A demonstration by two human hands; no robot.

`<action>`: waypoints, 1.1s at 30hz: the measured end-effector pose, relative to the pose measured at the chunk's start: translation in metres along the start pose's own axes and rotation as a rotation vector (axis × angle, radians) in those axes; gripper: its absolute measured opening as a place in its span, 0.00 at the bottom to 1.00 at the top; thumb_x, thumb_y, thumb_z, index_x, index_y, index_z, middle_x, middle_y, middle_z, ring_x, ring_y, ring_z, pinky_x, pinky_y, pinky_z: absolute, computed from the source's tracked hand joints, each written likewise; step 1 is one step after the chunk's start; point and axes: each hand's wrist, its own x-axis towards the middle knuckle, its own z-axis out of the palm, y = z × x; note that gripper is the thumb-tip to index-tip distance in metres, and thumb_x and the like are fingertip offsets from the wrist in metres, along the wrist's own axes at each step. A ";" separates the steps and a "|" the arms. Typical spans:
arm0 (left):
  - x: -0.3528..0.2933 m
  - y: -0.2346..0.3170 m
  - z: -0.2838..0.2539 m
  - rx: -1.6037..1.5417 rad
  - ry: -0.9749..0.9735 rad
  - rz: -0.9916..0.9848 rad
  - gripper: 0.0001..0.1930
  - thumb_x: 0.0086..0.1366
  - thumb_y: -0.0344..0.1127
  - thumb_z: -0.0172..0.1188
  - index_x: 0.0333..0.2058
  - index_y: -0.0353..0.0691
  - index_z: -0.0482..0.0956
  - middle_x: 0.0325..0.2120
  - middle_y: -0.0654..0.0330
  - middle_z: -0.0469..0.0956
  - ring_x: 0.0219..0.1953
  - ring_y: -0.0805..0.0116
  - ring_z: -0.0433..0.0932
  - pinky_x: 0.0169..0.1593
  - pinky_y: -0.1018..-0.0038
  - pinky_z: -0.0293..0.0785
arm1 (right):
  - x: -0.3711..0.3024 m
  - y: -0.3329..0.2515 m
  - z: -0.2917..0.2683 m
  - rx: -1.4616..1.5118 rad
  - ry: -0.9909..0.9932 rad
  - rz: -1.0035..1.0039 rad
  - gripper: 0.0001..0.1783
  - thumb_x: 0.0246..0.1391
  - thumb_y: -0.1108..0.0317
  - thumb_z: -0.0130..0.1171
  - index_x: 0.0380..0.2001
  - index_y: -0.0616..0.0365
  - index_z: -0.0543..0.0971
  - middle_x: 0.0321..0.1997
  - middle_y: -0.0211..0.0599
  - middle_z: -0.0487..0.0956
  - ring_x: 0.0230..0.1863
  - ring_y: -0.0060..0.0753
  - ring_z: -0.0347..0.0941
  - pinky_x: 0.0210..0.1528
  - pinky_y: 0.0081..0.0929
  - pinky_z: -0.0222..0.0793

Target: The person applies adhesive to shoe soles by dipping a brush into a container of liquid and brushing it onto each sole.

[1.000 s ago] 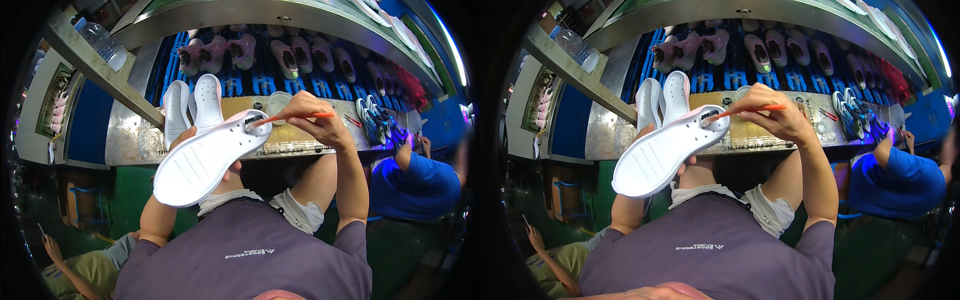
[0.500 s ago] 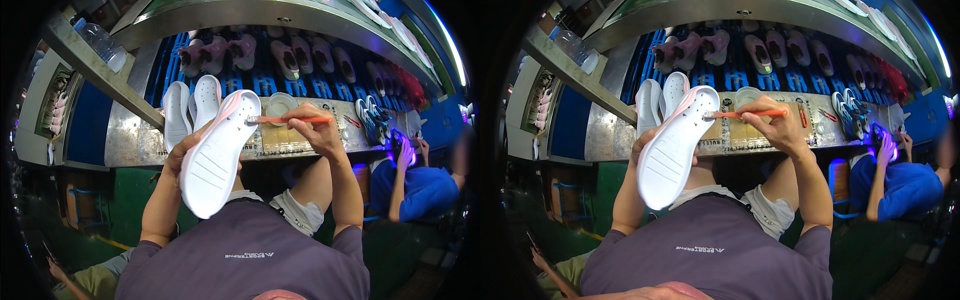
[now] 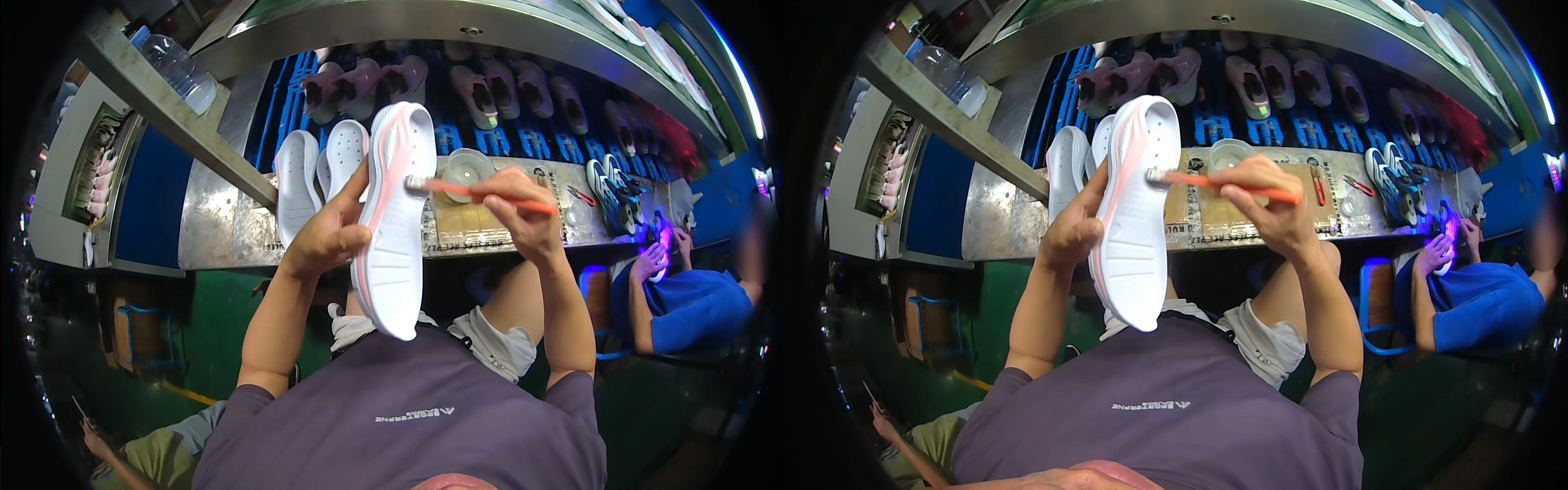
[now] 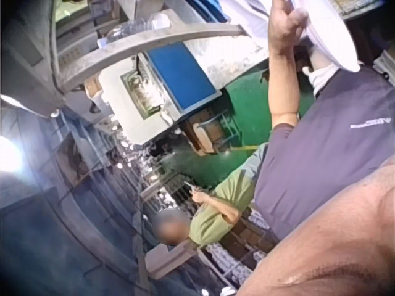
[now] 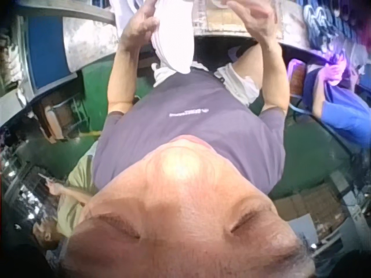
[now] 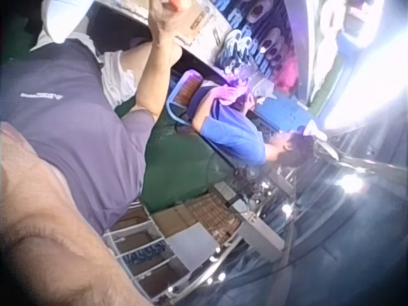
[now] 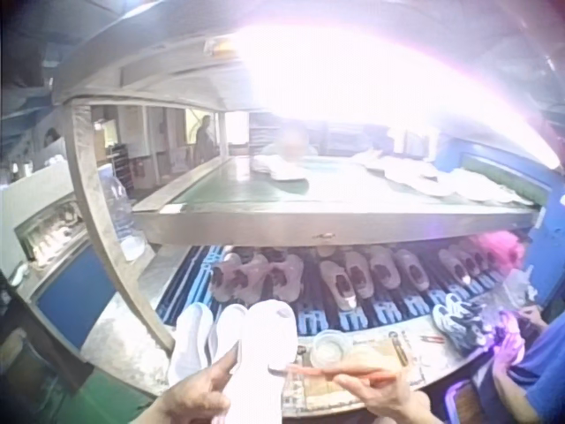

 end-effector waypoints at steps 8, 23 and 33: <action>0.003 0.016 -0.030 0.174 0.108 0.087 0.68 0.50 0.66 0.77 0.77 0.32 0.48 0.69 0.49 0.64 0.71 0.55 0.66 0.73 0.63 0.64 | -0.028 -0.024 0.012 0.078 -0.182 -0.043 0.08 0.56 0.74 0.71 0.39 0.61 0.89 0.34 0.32 0.87 0.36 0.35 0.78 0.42 0.32 0.76; -0.023 0.019 0.015 1.091 0.199 0.649 0.60 0.46 0.68 0.81 0.68 0.35 0.64 0.62 0.44 0.69 0.66 0.47 0.70 0.68 0.52 0.71 | -0.054 -0.036 0.040 0.392 0.153 0.319 0.08 0.64 0.73 0.65 0.41 0.66 0.88 0.29 0.36 0.85 0.36 0.26 0.79 0.40 0.24 0.73; -0.033 0.002 0.056 0.393 0.211 0.499 0.38 0.60 0.30 0.75 0.66 0.40 0.65 0.68 0.52 0.61 0.69 0.51 0.72 0.63 0.61 0.85 | -0.053 -0.061 0.036 0.402 0.072 0.145 0.07 0.60 0.77 0.64 0.40 0.64 0.89 0.29 0.32 0.87 0.34 0.28 0.76 0.41 0.28 0.71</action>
